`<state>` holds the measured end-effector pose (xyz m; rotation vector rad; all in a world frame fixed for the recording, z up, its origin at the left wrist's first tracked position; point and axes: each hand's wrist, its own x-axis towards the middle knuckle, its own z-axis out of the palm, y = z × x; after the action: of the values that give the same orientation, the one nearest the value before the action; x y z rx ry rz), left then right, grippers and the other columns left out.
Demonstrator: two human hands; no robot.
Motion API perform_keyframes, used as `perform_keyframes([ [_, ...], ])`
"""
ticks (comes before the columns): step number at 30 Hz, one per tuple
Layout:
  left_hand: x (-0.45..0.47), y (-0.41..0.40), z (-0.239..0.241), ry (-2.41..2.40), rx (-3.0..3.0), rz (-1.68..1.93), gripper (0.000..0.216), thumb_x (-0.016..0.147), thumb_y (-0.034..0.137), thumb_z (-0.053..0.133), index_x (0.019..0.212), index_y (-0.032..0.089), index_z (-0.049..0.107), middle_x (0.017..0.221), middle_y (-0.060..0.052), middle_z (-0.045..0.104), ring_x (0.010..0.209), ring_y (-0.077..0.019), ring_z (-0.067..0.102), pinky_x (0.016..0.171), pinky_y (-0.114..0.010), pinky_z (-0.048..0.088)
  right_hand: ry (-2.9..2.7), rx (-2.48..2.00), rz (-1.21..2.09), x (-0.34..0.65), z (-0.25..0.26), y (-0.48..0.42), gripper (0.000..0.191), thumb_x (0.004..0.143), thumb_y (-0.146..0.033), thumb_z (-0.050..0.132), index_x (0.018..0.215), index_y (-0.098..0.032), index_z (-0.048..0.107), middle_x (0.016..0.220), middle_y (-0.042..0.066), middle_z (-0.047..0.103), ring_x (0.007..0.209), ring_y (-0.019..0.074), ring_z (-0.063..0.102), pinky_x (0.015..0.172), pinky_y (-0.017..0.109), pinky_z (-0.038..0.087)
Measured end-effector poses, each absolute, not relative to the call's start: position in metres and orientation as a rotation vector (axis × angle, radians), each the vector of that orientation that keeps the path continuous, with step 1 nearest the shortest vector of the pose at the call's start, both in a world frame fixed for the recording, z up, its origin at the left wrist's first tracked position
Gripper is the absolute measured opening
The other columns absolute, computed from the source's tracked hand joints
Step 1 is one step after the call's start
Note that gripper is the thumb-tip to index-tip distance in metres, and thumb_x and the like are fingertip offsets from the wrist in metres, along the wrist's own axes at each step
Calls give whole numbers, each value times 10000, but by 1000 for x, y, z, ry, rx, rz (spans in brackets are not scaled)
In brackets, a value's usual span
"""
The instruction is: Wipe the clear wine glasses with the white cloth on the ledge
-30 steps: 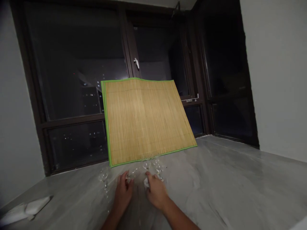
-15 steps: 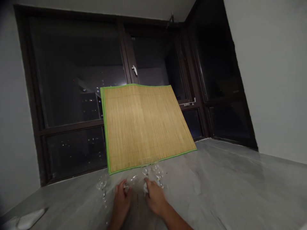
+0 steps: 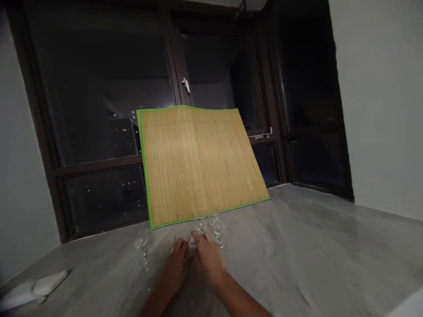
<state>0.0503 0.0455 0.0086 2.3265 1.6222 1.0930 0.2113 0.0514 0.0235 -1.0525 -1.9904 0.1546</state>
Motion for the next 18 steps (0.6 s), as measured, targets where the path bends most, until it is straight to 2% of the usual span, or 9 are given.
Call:
perform_keyframes([
  [4,45,45,7,1579,2359,1072,493,849,143,455,1321,239,555,1166,-90,558,1036,-219,588,911,-323,443,-1760,-1098,136,216,11,63,651,813,-47,387,1454,-156,416,1214,140,625,1098,253,596,963,384,487],
  [9,45,47,6,1593,2299,1162,465,876,176,449,1325,221,560,1201,-93,554,1061,-209,584,939,-325,447,-1678,-1098,72,226,7,70,680,784,-26,396,1456,-127,397,1303,164,584,1216,264,532,1020,404,457],
  [15,45,49,5,1548,2163,1339,426,899,291,470,1308,216,565,1147,-86,565,1012,-209,586,929,-352,477,-1653,-1049,303,226,5,71,711,770,-67,442,1467,-182,358,1100,92,665,993,227,638,910,359,496],
  [18,42,51,1,1549,2119,1319,431,893,341,487,1291,207,585,1138,-91,588,980,-219,596,920,-380,484,-1608,-895,531,225,7,68,695,746,-115,460,1429,-202,361,1008,47,683,976,216,649,921,359,490],
])
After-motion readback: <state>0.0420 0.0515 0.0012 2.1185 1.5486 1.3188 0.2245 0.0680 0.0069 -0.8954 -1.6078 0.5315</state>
